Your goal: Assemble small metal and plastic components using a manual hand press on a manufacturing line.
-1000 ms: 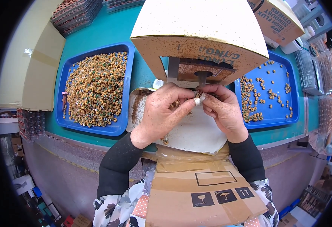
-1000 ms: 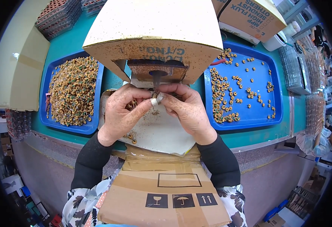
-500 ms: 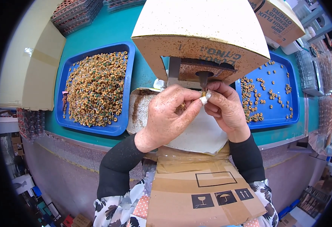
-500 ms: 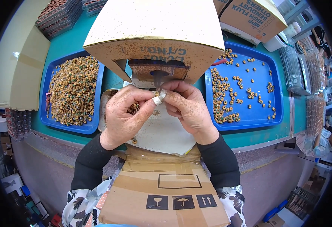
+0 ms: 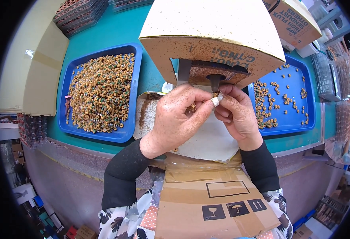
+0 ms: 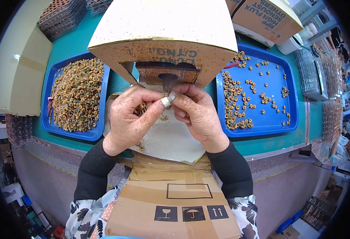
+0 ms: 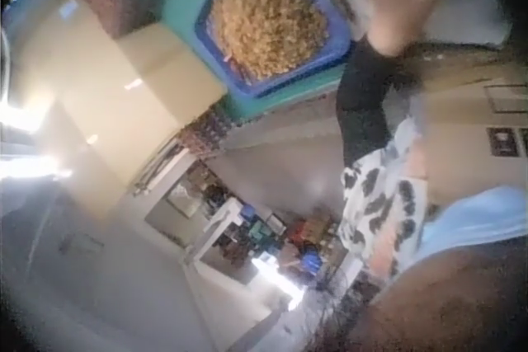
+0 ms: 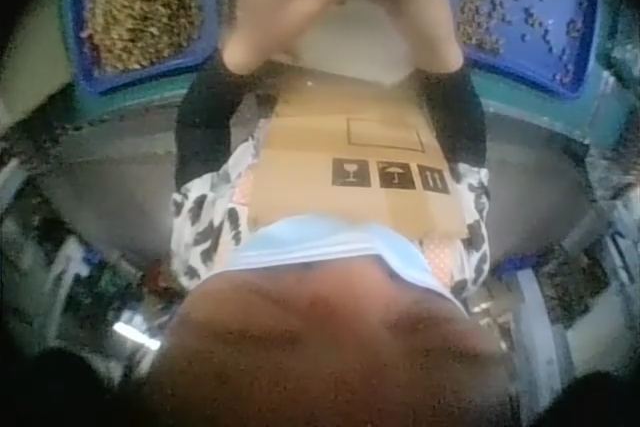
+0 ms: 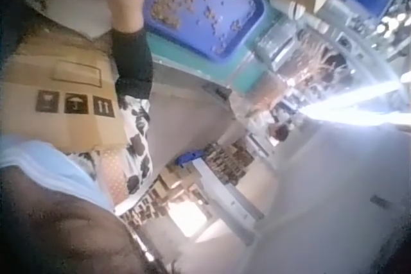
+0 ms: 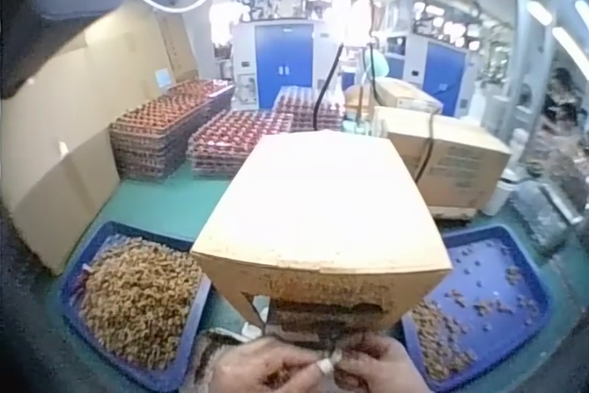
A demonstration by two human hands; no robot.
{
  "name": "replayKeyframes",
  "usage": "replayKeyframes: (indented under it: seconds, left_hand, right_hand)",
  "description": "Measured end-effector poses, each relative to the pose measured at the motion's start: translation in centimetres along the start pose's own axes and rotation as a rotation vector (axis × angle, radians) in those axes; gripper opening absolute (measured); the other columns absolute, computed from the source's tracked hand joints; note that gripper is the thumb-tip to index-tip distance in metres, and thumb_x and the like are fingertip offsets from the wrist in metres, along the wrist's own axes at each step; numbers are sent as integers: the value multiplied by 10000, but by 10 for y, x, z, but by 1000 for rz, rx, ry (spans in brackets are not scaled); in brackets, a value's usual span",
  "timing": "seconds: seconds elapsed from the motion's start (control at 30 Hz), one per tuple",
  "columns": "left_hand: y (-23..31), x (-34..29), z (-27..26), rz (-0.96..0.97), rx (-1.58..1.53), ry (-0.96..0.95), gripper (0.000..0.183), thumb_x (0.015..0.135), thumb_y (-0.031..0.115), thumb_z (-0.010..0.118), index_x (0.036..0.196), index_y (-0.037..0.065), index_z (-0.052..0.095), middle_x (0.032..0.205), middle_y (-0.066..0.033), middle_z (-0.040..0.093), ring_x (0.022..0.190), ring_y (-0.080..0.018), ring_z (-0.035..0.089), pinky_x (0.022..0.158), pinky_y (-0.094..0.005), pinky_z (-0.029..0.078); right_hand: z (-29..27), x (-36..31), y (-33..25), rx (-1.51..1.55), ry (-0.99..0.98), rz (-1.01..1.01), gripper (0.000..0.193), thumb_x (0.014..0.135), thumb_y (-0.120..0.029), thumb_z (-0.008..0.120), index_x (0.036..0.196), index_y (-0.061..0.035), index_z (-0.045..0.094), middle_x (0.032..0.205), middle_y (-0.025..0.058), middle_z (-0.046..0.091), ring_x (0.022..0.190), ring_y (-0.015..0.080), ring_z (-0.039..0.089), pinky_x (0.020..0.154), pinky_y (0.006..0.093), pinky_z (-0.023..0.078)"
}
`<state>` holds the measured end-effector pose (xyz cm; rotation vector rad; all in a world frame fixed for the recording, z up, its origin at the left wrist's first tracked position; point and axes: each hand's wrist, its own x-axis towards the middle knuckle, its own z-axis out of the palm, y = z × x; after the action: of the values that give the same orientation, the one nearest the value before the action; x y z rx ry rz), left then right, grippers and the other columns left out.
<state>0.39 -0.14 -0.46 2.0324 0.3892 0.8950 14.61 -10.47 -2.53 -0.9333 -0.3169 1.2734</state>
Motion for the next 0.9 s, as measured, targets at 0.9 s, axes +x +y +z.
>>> replayKeyframes:
  seconds: [0.9]
  left_hand:
    - [3,2,-3,-58,1,-2,61,780,45,687,799,21,634,722,-72,611,602,-166,571,544,-293,461]
  right_hand:
    - [2,3,3,8,-2,-10,136,861,-72,628,986,-42,584,710,-24,494,555,54,371,481,204,262]
